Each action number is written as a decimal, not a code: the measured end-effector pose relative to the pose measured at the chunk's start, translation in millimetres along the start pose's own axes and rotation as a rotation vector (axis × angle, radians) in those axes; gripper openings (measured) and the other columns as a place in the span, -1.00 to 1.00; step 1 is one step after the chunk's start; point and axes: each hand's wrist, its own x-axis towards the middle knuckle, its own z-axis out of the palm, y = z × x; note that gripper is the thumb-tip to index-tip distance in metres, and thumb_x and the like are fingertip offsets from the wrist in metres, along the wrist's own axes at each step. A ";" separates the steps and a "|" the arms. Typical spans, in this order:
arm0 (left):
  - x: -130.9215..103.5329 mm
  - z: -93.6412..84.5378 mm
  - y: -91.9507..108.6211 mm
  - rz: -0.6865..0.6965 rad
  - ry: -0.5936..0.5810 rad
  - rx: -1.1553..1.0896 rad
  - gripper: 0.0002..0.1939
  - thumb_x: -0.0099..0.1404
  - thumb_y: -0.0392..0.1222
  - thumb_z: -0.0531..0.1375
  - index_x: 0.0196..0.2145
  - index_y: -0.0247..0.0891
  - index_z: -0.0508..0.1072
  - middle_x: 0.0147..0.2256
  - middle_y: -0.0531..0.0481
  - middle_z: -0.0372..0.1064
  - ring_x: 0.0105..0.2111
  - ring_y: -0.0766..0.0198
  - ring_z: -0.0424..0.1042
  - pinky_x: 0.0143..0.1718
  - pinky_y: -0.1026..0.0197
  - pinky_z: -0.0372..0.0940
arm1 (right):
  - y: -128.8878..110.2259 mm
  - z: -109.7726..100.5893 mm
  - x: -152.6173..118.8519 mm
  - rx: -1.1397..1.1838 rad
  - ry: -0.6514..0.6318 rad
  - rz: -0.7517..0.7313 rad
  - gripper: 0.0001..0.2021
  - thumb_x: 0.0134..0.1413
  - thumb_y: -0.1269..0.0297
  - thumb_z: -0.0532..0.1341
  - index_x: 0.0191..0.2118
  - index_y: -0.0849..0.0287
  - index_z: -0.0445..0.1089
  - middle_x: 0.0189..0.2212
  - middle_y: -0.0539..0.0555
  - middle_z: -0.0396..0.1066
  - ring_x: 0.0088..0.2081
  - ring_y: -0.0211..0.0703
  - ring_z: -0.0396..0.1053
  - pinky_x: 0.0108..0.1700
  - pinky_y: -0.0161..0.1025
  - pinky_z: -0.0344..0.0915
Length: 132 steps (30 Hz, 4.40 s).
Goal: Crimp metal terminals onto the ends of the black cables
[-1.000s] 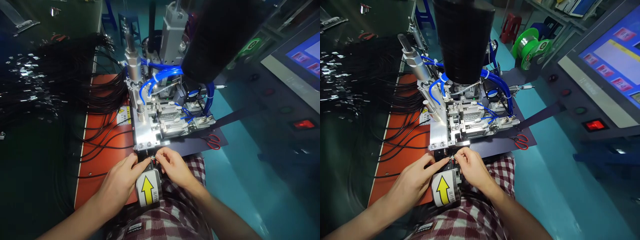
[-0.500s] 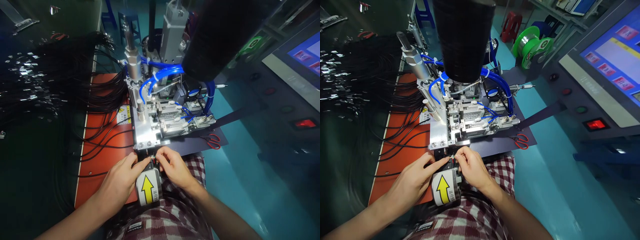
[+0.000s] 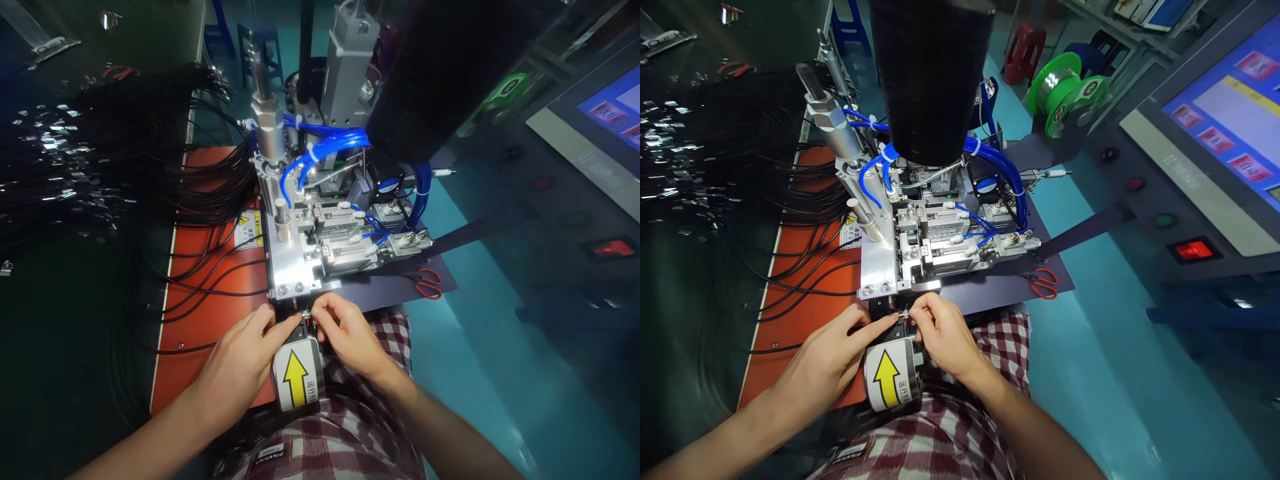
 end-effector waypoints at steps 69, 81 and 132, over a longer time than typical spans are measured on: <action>1.8 0.7 -2.2 0.092 0.042 0.073 -0.66 0.33 -0.38 -0.05 0.01 -0.33 0.32 -0.27 -0.12 0.37 -0.34 0.20 0.35 -0.35 0.18 0.30 | 8.7 -2.4 5.6 0.351 0.022 0.262 -0.76 0.09 0.15 0.13 -0.46 0.20 0.25 -0.68 -0.08 0.24 -0.63 -0.27 0.23 -0.50 -0.32 0.16; 3.7 1.9 -6.8 0.123 0.071 0.005 -0.69 0.31 -0.40 -0.05 -0.03 -0.36 0.31 -0.27 -0.12 0.37 -0.33 0.21 0.36 -0.33 0.18 0.31 | 1.2 1.5 -1.9 0.410 0.056 0.240 -0.79 0.05 0.18 0.20 -0.39 0.24 0.31 -0.55 -0.05 0.27 -0.60 -0.33 0.25 -0.53 -0.36 0.14; 5.5 0.6 -4.6 0.133 0.091 0.040 -0.71 0.30 -0.40 -0.03 -0.04 -0.38 0.31 -0.30 -0.12 0.39 -0.37 0.23 0.37 -0.36 0.20 0.31 | 3.5 10.4 -0.8 0.690 0.047 0.355 -0.79 -0.08 0.19 0.28 -0.46 0.23 0.34 -0.72 -0.10 0.25 -0.64 -0.34 0.13 -0.51 -0.37 0.04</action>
